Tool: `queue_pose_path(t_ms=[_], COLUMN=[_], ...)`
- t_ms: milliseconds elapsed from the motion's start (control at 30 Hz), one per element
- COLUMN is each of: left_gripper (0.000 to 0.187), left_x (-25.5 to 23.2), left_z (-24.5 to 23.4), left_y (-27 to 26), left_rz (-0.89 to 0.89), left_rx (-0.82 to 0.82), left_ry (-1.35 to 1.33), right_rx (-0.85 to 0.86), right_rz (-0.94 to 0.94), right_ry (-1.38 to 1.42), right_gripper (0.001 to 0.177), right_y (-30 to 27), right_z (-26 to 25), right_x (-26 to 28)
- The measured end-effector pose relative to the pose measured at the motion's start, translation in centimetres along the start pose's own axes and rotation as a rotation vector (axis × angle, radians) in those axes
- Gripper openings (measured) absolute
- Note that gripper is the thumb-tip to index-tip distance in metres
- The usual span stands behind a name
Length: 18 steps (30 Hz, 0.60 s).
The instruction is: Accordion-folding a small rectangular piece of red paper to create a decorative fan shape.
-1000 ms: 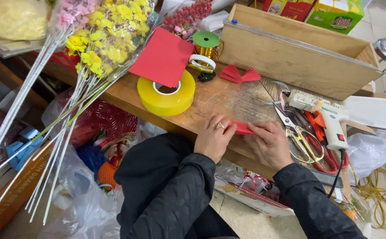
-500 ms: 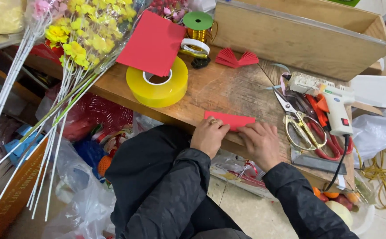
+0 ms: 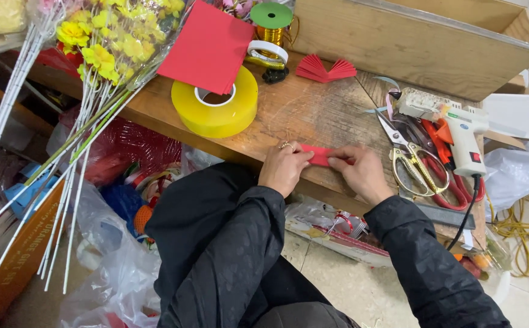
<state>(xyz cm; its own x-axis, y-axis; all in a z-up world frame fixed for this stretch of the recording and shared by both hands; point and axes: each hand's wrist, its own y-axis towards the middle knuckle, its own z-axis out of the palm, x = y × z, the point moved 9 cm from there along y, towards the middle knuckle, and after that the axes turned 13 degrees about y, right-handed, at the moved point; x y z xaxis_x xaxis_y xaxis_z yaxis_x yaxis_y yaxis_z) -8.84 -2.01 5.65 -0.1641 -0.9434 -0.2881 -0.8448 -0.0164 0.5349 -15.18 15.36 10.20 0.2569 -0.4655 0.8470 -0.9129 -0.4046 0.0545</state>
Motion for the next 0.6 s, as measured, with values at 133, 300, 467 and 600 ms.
queue_pose_path(t_ms=[133, 300, 467, 600], left_gripper=[0.014, 0.015, 0.014, 0.015], left_x=[-0.3, 0.4, 0.8, 1.1], left_z=[-1.6, 0.0, 1.1, 1.4], left_y=[0.4, 0.1, 0.1, 0.2], left_rz=[-0.025, -0.111, -0.149, -0.161], left_rx=[0.035, 0.117, 0.124, 0.116], left_ry=[0.039, 0.092, 0.104, 0.089], right_rx=[-0.017, -0.021, -0.032, -0.064], right_rz=[-0.026, -0.034, -0.079, -0.161], right_ry=[-0.041, -0.079, -0.12, -0.185], right_gripper=[0.023, 0.023, 0.021, 0.02], right_y=[0.0, -0.4, -0.2, -1.1], right_z=[0.0, -0.1, 0.0, -0.1], right_x=[-1.1, -0.8, -1.3, -0.3])
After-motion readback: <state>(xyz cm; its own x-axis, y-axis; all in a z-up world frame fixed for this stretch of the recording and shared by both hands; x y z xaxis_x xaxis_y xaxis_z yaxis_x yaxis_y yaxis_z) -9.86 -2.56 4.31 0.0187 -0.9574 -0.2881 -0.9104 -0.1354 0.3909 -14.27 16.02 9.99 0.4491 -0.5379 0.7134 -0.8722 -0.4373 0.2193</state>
